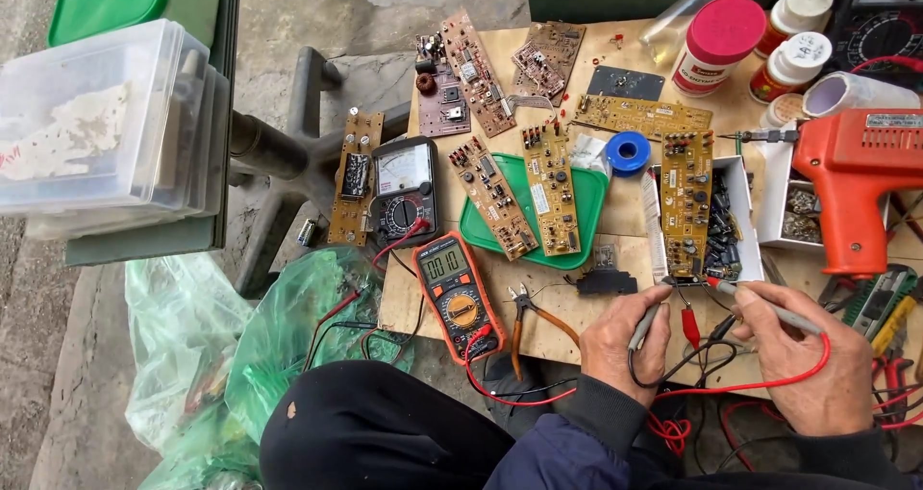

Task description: The person uses a multimeter to test various points on a circuit board placed on a cluttered workbench. They move the probes across different components and then pick up a green circuit board to inspect it closely.

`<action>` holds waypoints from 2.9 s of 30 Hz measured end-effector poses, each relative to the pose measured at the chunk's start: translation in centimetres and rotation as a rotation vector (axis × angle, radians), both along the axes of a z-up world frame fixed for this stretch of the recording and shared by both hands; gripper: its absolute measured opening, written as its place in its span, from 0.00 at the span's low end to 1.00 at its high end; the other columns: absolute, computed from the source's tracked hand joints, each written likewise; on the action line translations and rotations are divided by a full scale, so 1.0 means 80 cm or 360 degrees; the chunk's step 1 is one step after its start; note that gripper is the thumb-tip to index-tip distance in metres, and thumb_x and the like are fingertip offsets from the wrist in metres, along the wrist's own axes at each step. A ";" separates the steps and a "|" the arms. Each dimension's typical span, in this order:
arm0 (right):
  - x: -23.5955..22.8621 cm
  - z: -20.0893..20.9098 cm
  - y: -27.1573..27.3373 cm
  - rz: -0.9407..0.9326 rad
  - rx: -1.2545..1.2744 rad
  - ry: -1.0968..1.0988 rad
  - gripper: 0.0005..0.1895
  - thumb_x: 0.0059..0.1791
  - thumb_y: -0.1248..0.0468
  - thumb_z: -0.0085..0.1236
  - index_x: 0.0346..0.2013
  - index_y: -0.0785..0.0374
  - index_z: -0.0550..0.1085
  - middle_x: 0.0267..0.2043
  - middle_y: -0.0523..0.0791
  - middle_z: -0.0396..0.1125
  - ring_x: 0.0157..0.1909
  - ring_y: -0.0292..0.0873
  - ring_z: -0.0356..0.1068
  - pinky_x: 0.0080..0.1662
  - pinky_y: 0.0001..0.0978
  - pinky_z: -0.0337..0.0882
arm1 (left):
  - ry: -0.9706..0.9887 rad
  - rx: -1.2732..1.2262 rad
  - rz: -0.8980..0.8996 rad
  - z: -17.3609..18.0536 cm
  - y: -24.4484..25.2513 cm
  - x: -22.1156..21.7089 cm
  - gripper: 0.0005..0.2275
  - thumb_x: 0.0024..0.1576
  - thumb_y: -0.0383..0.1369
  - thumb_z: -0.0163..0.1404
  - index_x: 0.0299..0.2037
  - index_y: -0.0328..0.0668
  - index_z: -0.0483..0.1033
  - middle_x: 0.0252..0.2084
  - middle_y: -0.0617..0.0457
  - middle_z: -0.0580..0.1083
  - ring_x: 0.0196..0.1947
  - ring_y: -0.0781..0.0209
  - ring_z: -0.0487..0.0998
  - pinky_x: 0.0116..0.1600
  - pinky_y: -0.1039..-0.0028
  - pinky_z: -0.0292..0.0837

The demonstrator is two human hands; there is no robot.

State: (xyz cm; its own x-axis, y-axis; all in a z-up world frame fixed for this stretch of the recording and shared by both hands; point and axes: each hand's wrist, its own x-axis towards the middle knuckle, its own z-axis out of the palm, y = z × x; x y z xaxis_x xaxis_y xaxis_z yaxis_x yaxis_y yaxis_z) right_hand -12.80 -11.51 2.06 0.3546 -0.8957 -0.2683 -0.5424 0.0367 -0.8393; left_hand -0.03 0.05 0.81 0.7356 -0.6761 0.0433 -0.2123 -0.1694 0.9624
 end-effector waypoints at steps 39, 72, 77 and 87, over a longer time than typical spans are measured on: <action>-0.010 -0.019 -0.009 -0.0043 0.0064 -0.0289 0.12 0.55 0.66 0.61 0.51 0.68 0.83 0.35 0.46 0.78 0.34 0.37 0.77 0.39 0.25 0.76 | 0.0237 -0.0014 0.0166 -0.019 -0.003 0.010 0.10 0.63 0.30 0.56 0.53 0.41 0.86 0.45 0.54 0.88 0.40 0.67 0.86 0.47 0.77 0.82; -0.101 -0.019 0.075 -0.0413 -0.0345 -0.0315 0.16 0.58 0.72 0.55 0.61 0.67 0.75 0.47 0.52 0.80 0.38 0.40 0.78 0.38 0.29 0.78 | -0.0006 0.0411 -0.0703 -0.059 0.097 -0.020 0.48 0.45 0.21 0.45 0.83 0.34 0.44 0.71 0.31 0.67 0.65 0.36 0.76 0.65 0.63 0.76; -0.099 -0.017 0.075 -0.0449 -0.0368 -0.0316 0.16 0.58 0.72 0.56 0.61 0.68 0.76 0.47 0.53 0.80 0.37 0.40 0.79 0.38 0.29 0.78 | 0.0900 0.0314 -0.0108 -0.061 0.075 -0.024 0.32 0.52 0.28 0.53 0.72 0.37 0.66 0.58 0.39 0.74 0.55 0.47 0.79 0.57 0.55 0.79; -0.099 -0.014 0.079 -0.0519 -0.0321 -0.0389 0.17 0.57 0.72 0.55 0.61 0.70 0.76 0.48 0.54 0.80 0.35 0.41 0.78 0.37 0.29 0.77 | 0.1655 0.0137 0.0541 -0.210 0.014 -0.071 0.25 0.64 0.19 0.38 0.64 0.41 0.87 0.50 0.43 0.79 0.34 0.64 0.73 0.34 0.77 0.68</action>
State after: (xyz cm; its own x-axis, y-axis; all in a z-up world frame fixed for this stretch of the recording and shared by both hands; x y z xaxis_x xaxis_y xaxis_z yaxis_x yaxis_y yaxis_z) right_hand -20.74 -5.21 0.95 0.0767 -0.9968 -0.0207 -0.3145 -0.0045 -0.9492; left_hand -5.75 1.14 -16.00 0.5339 -0.4020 -0.7439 0.7668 -0.1407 0.6263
